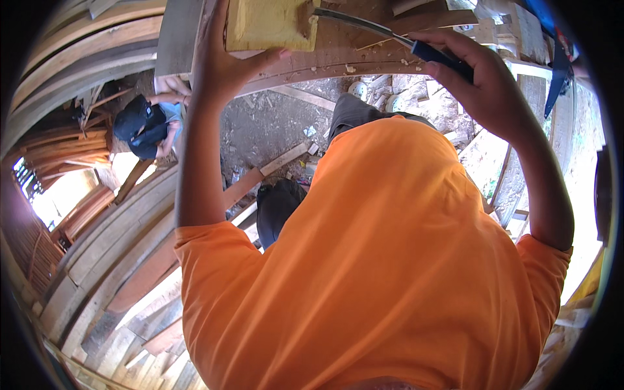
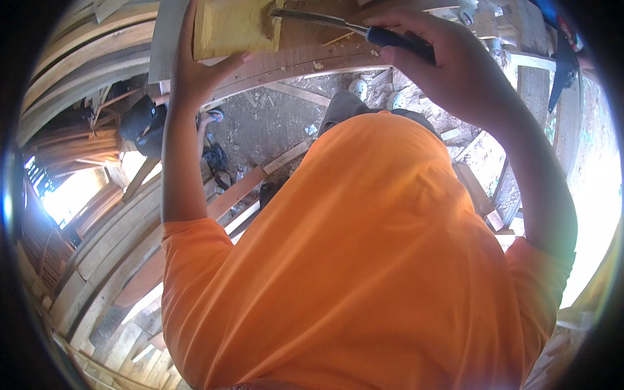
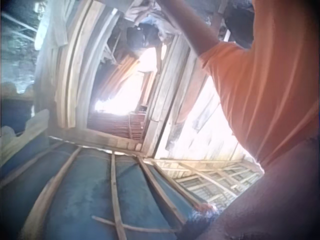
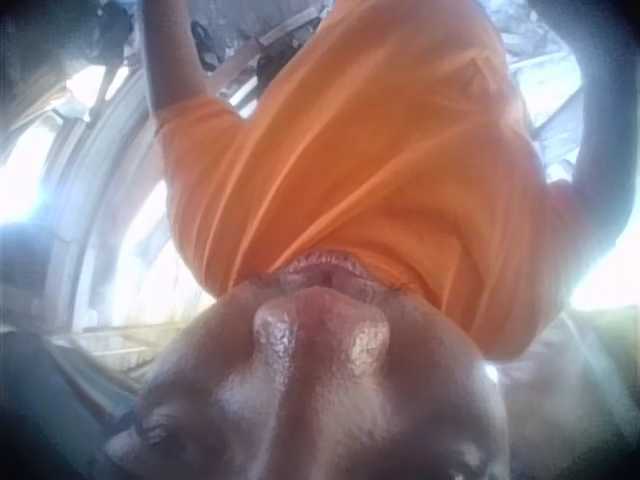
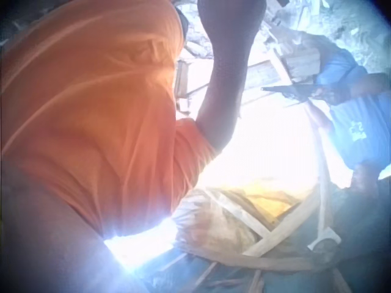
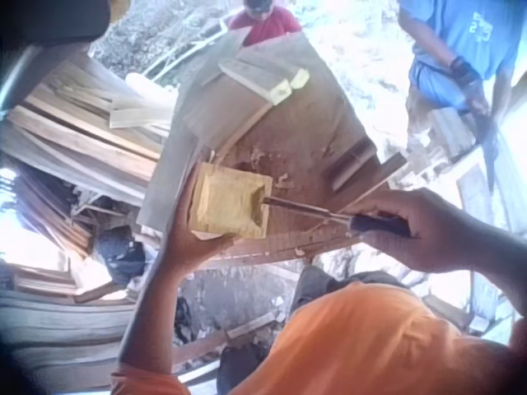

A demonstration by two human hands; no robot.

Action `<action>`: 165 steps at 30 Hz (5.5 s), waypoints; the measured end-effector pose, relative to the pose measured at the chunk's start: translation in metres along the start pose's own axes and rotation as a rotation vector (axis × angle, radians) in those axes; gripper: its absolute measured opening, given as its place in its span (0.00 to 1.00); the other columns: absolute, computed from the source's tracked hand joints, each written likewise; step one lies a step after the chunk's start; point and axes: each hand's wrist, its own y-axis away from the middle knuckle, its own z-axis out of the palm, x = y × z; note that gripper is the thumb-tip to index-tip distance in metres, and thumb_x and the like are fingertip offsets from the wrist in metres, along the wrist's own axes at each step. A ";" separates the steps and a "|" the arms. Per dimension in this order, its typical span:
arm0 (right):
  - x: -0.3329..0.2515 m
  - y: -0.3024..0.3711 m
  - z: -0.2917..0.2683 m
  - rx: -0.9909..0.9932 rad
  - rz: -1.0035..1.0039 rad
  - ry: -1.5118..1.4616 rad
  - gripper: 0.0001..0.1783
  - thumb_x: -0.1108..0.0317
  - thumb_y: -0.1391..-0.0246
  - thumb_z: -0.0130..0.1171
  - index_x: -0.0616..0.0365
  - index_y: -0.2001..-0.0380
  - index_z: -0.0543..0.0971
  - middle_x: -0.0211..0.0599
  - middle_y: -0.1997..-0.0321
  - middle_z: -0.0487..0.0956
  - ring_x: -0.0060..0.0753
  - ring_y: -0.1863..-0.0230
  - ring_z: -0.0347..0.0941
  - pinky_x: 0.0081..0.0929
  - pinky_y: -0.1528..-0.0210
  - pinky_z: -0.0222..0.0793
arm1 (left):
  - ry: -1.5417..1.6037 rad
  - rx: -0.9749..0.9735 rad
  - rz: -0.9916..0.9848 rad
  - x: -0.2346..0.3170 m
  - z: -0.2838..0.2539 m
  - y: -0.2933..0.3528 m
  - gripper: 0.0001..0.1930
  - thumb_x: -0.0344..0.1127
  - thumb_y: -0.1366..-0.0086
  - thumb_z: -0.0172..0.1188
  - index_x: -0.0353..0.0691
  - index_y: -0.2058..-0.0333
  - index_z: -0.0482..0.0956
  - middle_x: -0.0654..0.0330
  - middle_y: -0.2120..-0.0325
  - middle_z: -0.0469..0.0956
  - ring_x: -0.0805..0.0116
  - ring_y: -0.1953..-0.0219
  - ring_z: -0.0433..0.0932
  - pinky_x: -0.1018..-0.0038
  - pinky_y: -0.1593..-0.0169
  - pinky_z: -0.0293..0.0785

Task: The person sands a small wooden block by hand using sandpaper and uses a knife-like tool to carve or scrape out a hollowed center of a wooden piece.

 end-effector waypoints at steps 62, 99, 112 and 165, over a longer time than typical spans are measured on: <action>-0.107 0.054 0.123 1.054 -0.297 -1.128 0.38 0.59 0.38 0.70 0.55 0.36 0.58 0.43 0.50 0.79 0.31 0.55 0.85 0.11 0.84 0.61 | 0.899 0.102 0.719 0.178 0.006 -0.049 0.07 0.22 0.32 0.64 0.32 0.59 0.75 0.48 0.55 0.82 0.58 0.49 0.84 0.72 0.50 0.81; -0.078 0.083 0.135 1.400 -0.051 -0.987 0.42 0.57 0.47 0.78 0.60 0.40 0.62 0.35 0.66 0.81 0.15 0.82 0.65 0.15 0.84 0.60 | 0.703 -0.639 0.527 0.169 0.071 -0.034 0.42 0.19 0.33 0.52 0.36 0.27 0.36 0.44 0.35 0.61 0.59 0.35 0.68 0.61 0.34 0.69; -0.095 0.064 0.135 1.336 0.059 -0.846 0.41 0.61 0.49 0.80 0.56 0.43 0.61 0.32 0.66 0.79 0.16 0.74 0.74 0.15 0.81 0.66 | 0.928 -0.796 0.310 0.123 0.052 -0.054 0.53 0.29 0.34 0.62 0.45 0.24 0.30 0.44 0.29 0.54 0.54 0.28 0.59 0.56 0.30 0.64; -0.094 0.047 0.121 1.103 0.157 -0.852 0.37 0.53 0.45 0.75 0.59 0.42 0.68 0.32 0.69 0.81 0.18 0.71 0.78 0.15 0.82 0.63 | 0.646 -0.595 0.331 0.113 0.008 -0.046 0.44 0.37 0.35 0.69 0.37 0.27 0.53 0.51 0.42 0.73 0.64 0.45 0.78 0.71 0.46 0.78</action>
